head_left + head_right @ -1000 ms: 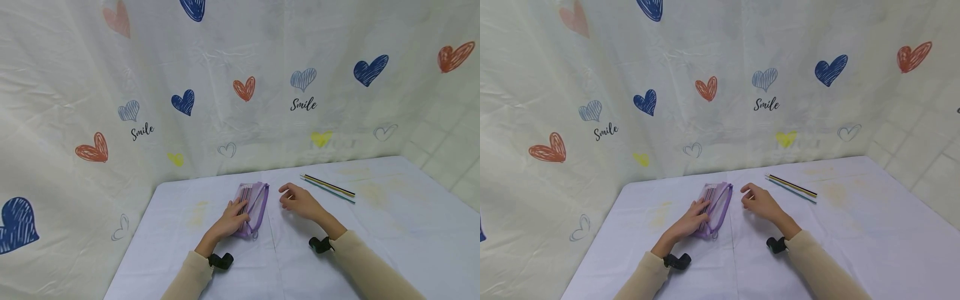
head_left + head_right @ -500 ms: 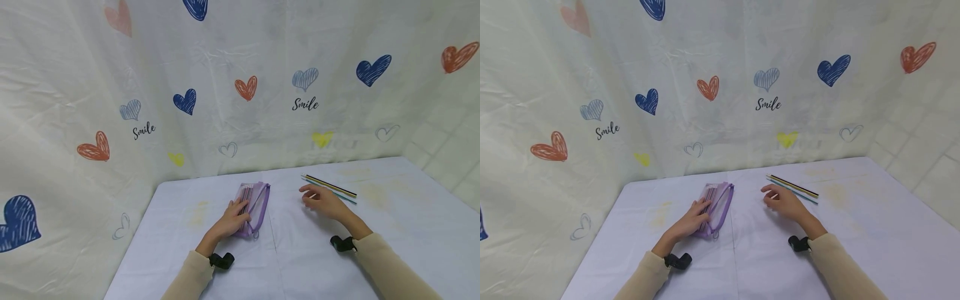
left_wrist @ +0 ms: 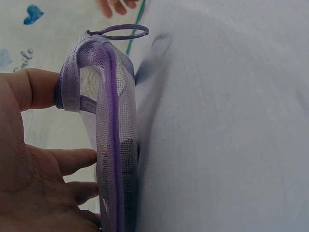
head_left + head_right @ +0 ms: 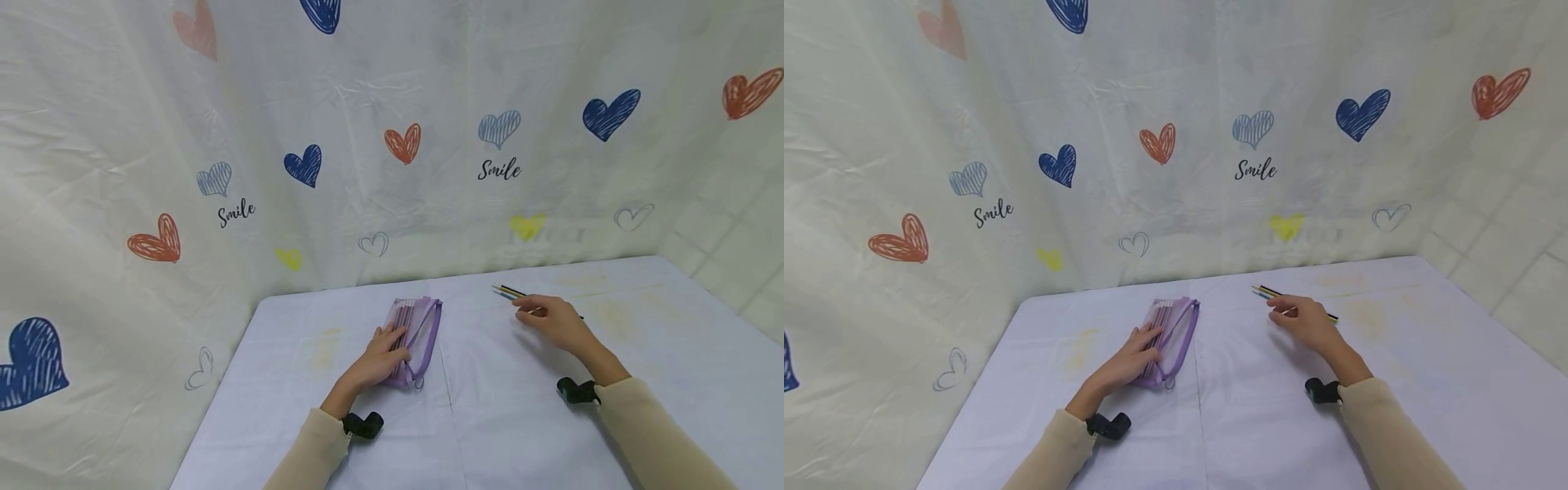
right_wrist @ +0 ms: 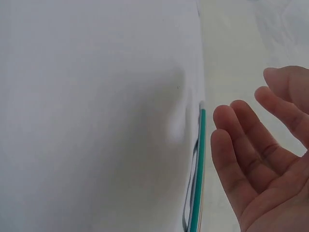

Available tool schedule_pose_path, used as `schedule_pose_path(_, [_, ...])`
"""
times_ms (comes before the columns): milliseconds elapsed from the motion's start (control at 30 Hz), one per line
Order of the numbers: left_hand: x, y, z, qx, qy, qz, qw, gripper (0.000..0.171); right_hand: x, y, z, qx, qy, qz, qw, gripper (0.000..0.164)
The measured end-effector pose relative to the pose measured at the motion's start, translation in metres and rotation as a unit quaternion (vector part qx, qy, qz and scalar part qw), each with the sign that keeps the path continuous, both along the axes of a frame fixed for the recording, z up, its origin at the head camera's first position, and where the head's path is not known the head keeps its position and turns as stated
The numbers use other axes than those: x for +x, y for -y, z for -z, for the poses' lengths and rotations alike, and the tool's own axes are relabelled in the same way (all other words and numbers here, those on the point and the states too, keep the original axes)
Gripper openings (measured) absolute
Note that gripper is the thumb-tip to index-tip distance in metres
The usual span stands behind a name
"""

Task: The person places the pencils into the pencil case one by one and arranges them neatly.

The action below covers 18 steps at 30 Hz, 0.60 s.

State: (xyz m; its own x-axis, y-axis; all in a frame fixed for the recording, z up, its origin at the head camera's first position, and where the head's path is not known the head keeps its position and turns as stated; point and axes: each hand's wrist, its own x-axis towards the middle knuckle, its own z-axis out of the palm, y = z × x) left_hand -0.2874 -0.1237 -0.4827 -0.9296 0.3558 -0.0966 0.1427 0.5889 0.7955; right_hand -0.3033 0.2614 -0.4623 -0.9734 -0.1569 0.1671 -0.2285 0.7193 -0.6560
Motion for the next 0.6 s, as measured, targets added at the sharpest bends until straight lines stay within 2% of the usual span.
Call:
schedule_pose_path(267, [0.000, 0.000, 0.000, 0.001, 0.000, 0.001, 1.0000, 0.078, -0.001, -0.013, -0.001, 0.012, -0.007, 0.026, 1.000, 0.039])
schedule_pose_path(600, [0.000, 0.000, 0.000, 0.003, 0.003, -0.001, 1.0000, 0.078, 0.002, -0.029, -0.004, 0.028, 0.012, 0.058, 0.998, 0.037])
